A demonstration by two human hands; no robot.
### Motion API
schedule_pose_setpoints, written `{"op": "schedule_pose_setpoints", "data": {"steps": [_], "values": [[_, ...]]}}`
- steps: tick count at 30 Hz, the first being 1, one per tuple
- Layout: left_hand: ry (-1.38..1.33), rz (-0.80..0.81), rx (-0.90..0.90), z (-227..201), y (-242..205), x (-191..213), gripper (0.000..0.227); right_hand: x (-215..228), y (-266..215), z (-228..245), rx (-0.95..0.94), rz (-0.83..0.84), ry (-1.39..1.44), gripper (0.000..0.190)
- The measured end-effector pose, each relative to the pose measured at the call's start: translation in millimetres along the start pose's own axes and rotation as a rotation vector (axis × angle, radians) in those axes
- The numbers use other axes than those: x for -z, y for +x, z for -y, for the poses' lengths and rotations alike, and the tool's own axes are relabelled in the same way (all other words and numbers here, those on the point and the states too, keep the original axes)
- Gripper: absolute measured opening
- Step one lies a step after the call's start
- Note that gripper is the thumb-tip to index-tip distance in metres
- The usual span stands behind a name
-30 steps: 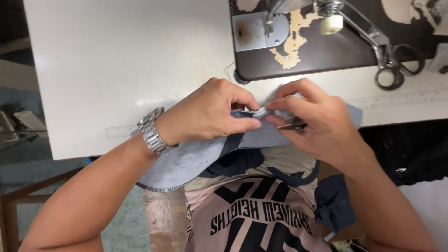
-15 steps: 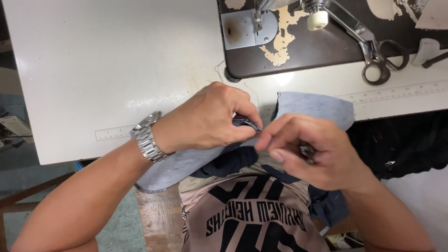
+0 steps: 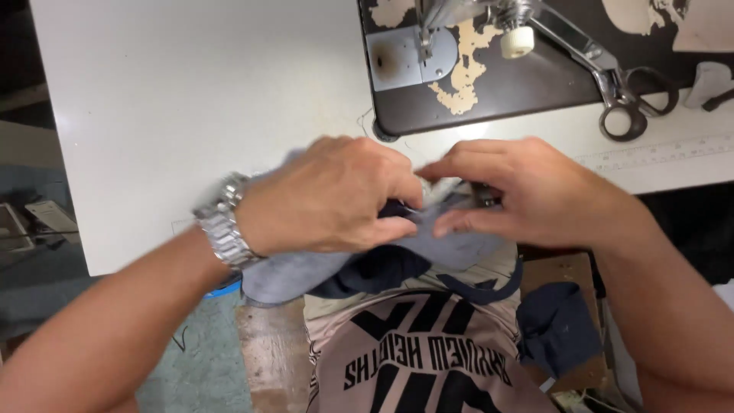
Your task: Trimming excess fabric with scissors and aligning the pieces near a sewing machine for preparation.
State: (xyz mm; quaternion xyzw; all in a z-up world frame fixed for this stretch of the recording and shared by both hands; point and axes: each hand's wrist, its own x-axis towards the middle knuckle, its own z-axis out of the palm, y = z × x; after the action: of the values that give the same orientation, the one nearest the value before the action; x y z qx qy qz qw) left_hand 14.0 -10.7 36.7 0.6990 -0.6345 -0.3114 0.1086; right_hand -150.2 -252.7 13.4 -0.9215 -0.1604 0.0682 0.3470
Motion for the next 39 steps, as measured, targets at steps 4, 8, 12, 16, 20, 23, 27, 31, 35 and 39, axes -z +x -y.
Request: {"op": "schedule_pose_setpoints", "data": {"steps": [4,8,12,16,20,23,27,31,35,39], "values": [[0.435,-0.375,-0.044,3,-35,-6,0.05,-4,-3,5,-0.149,0.03,0.097,0.024],[-0.129,-0.77,0.119,-48,-73,-55,0.06,-40,-2,32,-0.232,-0.136,0.404,0.016],[-0.956,-0.688,0.483,-45,-95,-141,0.083,-101,7,83,-0.052,-0.163,0.547,0.04],[-1.002,-0.856,0.456,-45,-118,-139,0.061,-113,9,94,0.099,-0.095,0.57,0.054],[-0.853,-0.68,0.32,-52,-145,-111,0.041,-77,9,78,0.301,-0.305,0.625,0.029],[-0.81,-0.508,0.097,-66,-164,-67,0.016,-32,35,60,0.353,-0.184,0.477,0.04],[-0.836,-0.307,-0.214,-66,-191,-26,0.01,-1,71,60,0.391,0.264,0.496,0.049],[-0.625,-0.221,0.121,-27,-184,-27,0.029,-2,52,41,0.265,0.228,0.29,0.023],[-0.649,-0.282,0.175,-13,-143,-46,0.056,7,47,46,-0.37,0.27,0.027,0.028],[-0.684,-0.373,0.269,-3,-105,-56,0.007,15,40,47,-0.552,0.074,0.056,0.019]]}}
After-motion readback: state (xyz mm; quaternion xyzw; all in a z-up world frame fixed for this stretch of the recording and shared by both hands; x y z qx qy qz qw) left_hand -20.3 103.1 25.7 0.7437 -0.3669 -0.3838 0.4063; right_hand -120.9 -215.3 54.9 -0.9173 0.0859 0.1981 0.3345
